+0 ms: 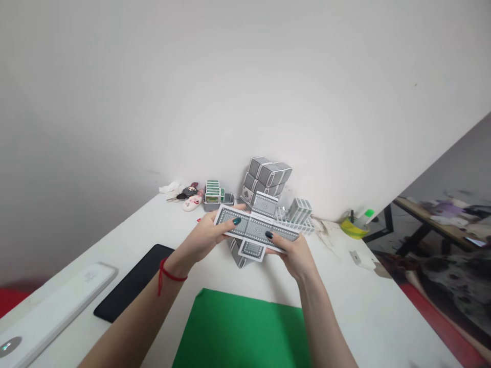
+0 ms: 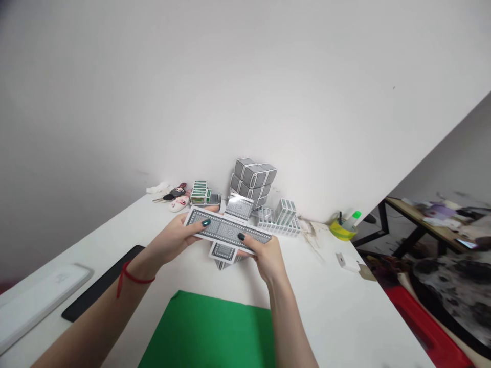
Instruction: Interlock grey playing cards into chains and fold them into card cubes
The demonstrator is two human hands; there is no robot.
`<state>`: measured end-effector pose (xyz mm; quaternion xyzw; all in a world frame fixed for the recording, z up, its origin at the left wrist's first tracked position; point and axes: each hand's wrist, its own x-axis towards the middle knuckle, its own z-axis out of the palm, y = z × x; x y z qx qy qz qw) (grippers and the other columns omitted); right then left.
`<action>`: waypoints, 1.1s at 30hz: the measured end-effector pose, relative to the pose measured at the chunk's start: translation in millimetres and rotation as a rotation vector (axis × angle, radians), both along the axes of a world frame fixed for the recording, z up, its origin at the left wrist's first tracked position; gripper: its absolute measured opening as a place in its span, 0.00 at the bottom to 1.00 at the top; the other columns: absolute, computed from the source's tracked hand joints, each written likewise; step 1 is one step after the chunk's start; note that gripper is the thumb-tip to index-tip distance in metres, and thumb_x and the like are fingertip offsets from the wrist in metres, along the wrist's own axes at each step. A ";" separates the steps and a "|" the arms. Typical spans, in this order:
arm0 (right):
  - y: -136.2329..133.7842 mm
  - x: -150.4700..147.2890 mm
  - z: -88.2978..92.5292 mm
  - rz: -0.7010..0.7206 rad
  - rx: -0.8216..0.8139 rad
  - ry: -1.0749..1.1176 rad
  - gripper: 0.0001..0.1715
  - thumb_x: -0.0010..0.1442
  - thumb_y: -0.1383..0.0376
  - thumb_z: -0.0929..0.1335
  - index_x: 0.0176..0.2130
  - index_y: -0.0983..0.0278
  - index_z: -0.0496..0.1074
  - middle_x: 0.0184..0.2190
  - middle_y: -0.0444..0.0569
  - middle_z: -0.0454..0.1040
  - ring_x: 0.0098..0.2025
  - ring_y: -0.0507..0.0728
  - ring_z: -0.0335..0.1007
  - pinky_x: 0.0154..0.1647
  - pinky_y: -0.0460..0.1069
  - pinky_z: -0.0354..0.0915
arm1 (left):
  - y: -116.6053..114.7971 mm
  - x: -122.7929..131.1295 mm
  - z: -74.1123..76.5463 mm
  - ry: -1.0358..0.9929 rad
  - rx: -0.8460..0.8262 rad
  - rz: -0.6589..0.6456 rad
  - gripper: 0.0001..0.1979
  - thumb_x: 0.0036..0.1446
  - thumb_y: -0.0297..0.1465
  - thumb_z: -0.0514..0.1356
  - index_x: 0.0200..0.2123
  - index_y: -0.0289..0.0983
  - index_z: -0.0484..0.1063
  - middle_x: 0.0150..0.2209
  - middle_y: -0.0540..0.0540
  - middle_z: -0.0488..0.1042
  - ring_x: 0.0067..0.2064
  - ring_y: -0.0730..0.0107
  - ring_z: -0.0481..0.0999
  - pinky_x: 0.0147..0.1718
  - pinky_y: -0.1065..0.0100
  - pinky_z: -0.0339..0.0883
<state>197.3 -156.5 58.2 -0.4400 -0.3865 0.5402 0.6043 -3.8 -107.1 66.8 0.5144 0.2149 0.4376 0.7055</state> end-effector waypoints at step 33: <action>-8.0 -53.3 -15.4 0.036 -0.046 0.210 0.22 0.40 0.64 0.76 0.37 0.67 0.74 0.37 0.51 0.78 0.34 0.60 0.75 0.24 0.49 0.74 | -8.6 16.6 15.1 -0.795 -0.090 0.317 0.14 0.63 0.28 0.45 0.24 0.36 0.58 0.22 0.52 0.55 0.23 0.77 0.60 0.29 0.71 0.62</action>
